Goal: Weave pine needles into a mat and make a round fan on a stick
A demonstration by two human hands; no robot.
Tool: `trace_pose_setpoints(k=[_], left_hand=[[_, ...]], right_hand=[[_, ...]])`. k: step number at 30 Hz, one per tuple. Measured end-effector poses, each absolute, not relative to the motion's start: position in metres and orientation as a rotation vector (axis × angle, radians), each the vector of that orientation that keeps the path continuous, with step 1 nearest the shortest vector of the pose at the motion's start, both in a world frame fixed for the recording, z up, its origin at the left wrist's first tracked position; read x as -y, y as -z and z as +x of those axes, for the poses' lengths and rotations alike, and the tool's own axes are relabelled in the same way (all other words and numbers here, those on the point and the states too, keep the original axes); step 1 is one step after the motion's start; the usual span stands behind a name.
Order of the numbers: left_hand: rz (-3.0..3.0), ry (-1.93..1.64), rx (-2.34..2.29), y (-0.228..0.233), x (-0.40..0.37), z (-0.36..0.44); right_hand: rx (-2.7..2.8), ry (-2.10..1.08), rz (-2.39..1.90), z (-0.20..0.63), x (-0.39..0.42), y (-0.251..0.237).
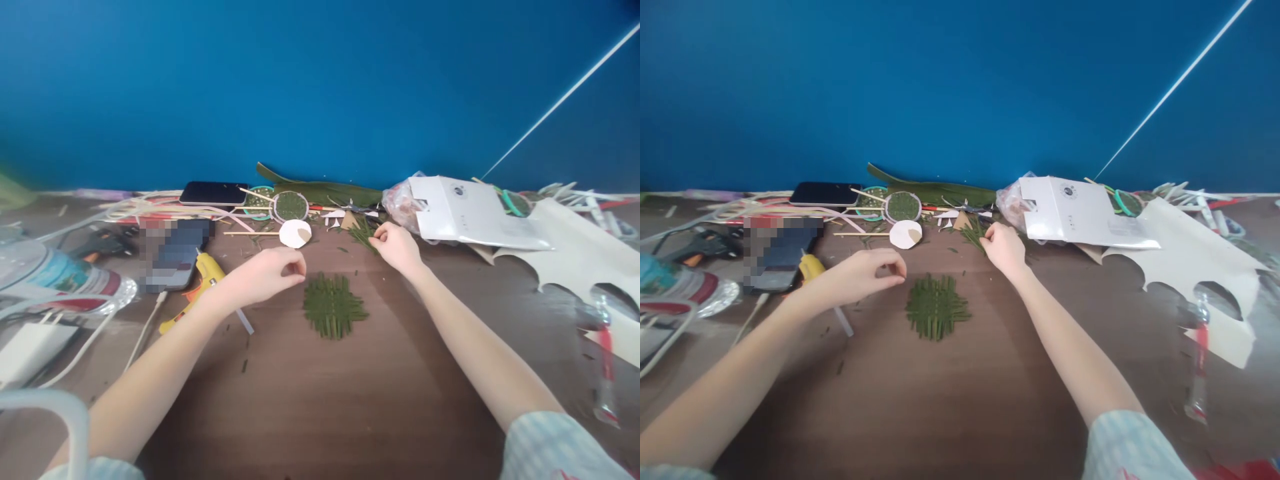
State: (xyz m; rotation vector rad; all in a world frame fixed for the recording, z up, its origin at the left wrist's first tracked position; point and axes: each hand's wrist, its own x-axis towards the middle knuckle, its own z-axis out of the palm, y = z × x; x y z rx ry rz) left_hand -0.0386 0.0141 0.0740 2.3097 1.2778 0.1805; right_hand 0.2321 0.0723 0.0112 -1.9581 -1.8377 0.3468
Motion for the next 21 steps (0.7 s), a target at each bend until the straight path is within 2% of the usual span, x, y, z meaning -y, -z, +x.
trace_pose_setpoints(k=[8,15,21], left_hand=[[2.269,-0.123,-1.378,-0.075,-0.023,-0.033],[2.205,-0.093,-1.325,-0.063,-0.022,-0.026],[2.193,-0.077,-1.31,-0.057,-0.023,-0.035]], right_hand=[[1.798,-0.512,-1.973,0.237,-0.077,-0.018],[1.775,-0.684,-1.683,0.253,-0.079,-0.031],[1.653,-0.802,-1.631,0.25,-0.075,-0.042]])
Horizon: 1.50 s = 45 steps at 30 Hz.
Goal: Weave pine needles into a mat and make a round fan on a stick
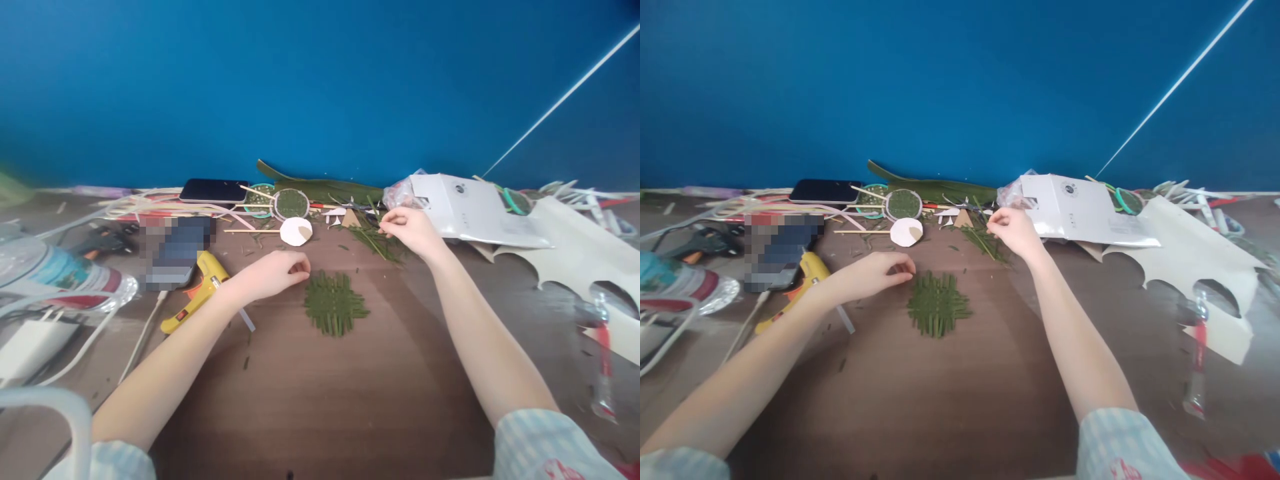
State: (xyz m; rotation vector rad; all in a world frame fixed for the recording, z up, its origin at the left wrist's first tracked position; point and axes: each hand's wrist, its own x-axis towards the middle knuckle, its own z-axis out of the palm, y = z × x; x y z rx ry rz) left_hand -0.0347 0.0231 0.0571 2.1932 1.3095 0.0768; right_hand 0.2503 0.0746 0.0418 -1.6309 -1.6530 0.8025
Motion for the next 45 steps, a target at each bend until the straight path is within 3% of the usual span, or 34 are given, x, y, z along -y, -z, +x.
trace_pose_setpoints(k=[15,34,45], left_hand=[[2.314,-0.089,-1.385,-0.04,-0.008,-0.024],[2.306,-0.149,-1.386,-0.028,-0.006,-0.019],[2.304,-0.197,-1.377,-0.028,-0.005,-0.019]], right_hand=[[2.079,-1.275,-1.575,0.207,-0.031,-0.067],[2.19,-1.252,-1.589,0.199,-0.029,-0.052],[2.31,-1.59,-1.371,0.206,-0.027,-0.069]])
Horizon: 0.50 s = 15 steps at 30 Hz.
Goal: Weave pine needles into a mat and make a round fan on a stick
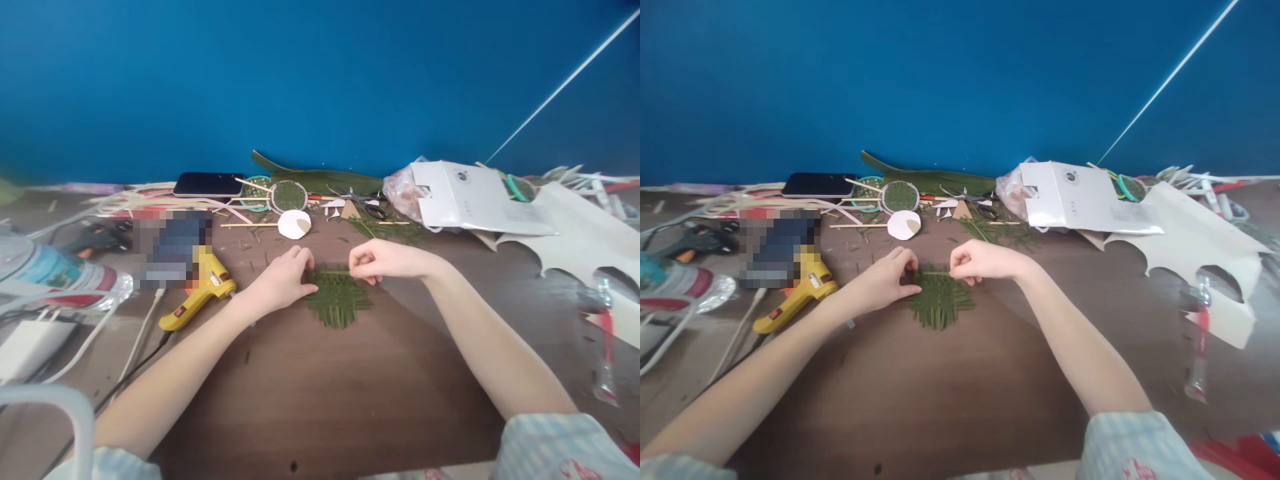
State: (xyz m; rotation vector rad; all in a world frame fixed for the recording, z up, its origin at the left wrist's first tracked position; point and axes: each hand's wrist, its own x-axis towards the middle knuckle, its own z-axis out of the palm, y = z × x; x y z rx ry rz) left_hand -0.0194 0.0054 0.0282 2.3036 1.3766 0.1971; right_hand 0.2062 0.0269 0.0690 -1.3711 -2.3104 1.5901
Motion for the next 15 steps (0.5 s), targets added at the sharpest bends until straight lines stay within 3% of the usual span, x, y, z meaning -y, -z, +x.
trace_pose_setpoints(k=[7,15], left_hand=[[2.209,-0.266,-1.347,-0.026,-0.006,-0.019],[2.181,-0.28,-1.36,-0.024,-0.007,-0.019]], right_hand=[[2.392,-1.462,-1.372,0.201,-0.025,-0.064],[2.547,-1.302,-0.984,0.192,-0.021,-0.063]])
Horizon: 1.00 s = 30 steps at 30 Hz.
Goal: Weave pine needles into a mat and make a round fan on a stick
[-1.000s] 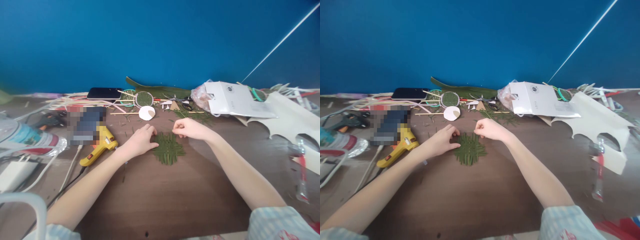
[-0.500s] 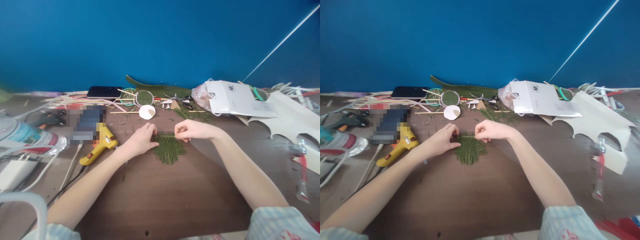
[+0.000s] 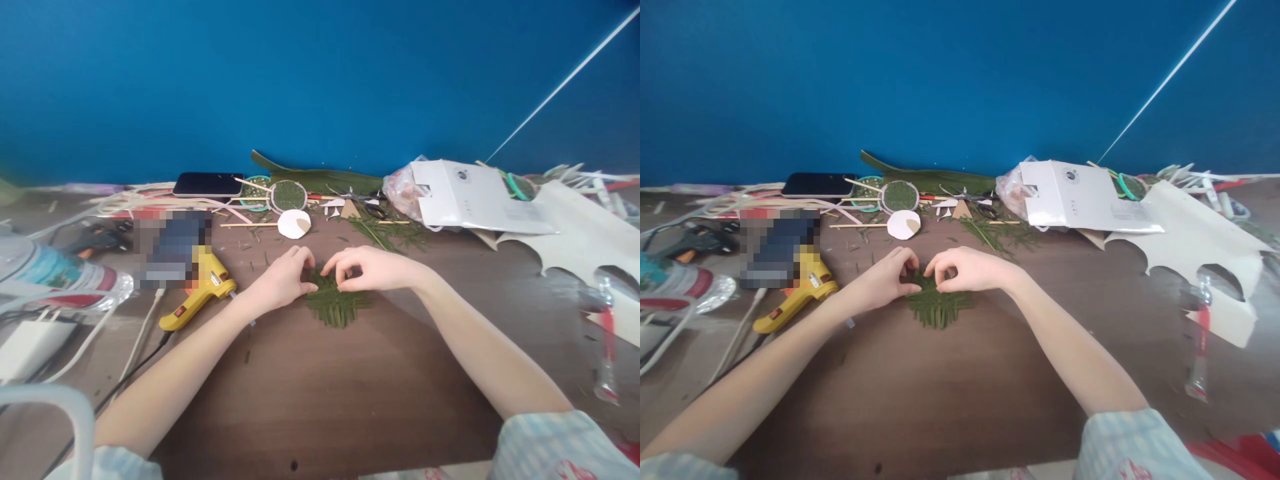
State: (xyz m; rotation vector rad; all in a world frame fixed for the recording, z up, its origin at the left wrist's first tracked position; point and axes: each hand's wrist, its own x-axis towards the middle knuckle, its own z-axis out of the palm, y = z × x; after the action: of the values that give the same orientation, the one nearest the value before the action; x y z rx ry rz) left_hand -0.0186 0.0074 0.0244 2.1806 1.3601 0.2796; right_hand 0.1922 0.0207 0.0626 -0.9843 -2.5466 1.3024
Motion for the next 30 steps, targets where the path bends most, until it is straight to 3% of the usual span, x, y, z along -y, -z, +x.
trace_pose_setpoints(k=[12,30], left_hand=[[2.231,-0.323,-1.308,-0.02,-0.007,-0.02],[2.229,-0.307,-1.33,-0.024,-0.006,-0.019]], right_hand=[[2.538,-1.347,-1.033,0.189,-0.02,-0.058],[2.543,-1.06,-1.245,0.188,-0.023,-0.05]])
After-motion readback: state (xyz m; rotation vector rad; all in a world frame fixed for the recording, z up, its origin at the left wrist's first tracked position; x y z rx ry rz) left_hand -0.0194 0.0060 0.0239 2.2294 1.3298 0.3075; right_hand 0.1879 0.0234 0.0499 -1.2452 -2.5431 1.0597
